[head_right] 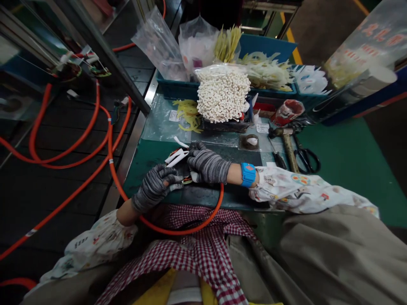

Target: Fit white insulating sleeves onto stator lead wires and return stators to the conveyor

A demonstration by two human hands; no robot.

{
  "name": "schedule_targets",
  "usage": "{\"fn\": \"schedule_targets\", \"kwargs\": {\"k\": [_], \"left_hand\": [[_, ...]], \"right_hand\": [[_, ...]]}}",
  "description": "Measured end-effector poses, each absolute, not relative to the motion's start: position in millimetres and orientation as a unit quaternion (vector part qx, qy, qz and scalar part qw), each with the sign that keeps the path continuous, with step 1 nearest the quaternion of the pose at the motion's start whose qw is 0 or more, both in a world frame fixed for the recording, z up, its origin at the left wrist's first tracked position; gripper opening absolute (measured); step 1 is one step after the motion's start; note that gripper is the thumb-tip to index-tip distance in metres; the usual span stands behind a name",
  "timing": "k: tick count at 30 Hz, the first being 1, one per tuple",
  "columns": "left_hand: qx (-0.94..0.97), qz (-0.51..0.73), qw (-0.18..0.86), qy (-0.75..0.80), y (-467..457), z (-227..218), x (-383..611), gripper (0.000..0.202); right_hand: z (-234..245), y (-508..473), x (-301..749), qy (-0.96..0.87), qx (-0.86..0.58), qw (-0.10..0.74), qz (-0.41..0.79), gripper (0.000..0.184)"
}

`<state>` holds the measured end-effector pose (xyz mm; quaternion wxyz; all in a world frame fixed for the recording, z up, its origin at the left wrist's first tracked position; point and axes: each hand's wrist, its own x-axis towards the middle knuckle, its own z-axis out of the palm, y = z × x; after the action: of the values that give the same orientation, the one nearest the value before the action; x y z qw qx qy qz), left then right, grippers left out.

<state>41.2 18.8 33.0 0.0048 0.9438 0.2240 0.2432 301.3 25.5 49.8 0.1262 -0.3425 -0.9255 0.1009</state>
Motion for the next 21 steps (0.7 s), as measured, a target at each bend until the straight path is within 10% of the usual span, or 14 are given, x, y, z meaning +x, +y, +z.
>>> {"fn": "schedule_targets", "kwargs": {"k": [11, 15, 21], "left_hand": [[0.945, 0.233, 0.028, 0.230, 20.1, 26.0, 40.7, 0.010], [0.920, 0.316, 0.075, 0.218, 14.8, 25.1, 36.2, 0.005], [0.735, 0.395, 0.319, 0.449, 22.1, 36.3, 19.8, 0.047]], "right_hand": [[65.6, -5.6, 340.2, -0.888, -0.286, 0.277, 0.228, 0.013], [60.3, -26.6, 357.4, -0.745, -0.478, 0.415, 0.212, 0.013], [38.5, -74.4, 458.9, -0.593, -0.742, 0.313, 0.001, 0.030]]}}
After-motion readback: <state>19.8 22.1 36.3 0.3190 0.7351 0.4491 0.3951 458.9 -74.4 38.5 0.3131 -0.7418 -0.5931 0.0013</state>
